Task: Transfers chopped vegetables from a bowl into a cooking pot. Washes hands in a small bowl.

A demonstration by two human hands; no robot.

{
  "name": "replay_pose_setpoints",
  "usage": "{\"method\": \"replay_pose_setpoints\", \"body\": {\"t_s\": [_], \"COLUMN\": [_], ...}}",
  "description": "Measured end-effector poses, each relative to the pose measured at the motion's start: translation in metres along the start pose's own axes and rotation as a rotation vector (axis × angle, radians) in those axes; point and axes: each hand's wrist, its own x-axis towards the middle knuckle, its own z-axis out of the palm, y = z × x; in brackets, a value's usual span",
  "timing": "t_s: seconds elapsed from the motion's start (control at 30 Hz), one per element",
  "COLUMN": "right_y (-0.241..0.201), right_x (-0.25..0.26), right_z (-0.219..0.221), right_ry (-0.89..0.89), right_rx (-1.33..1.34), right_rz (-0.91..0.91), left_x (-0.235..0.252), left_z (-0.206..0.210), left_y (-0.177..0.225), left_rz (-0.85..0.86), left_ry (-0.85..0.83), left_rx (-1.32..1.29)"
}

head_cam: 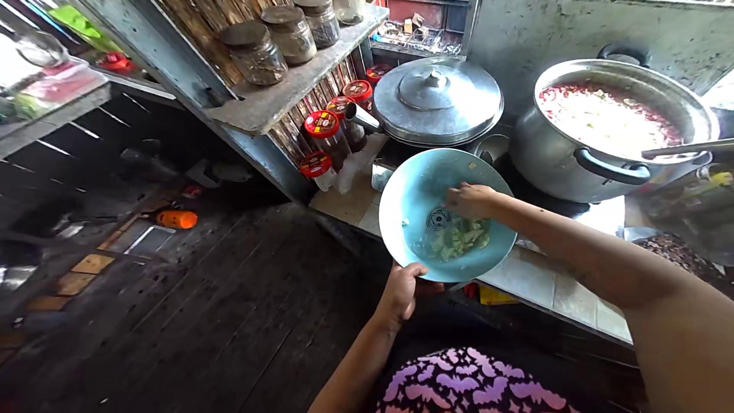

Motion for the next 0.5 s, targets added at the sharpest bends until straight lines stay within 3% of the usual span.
{"method": "replay_pose_setpoints", "body": {"t_s": [0.23,0.33,0.5], "right_y": [-0.053,-0.077,-0.078], "right_x": [-0.038,-0.044,-0.048], "right_z": [0.038,0.042,0.044], "right_ry": [-0.224,-0.276,-0.272], "right_rx": [0.249,0.281,0.317], "right_rz": [-0.030,-0.114,-0.284], "left_x": [0.011,0.012,0.011], "left_z": [0.004,0.000,-0.009], "left_y": [-0.002,-0.003,-0.003], "left_rz": [-0.014,-0.011,-0.044], "left_ry": [-0.008,-0.018,0.003], "left_rx": [-0.013,0.021,-0.013]}}
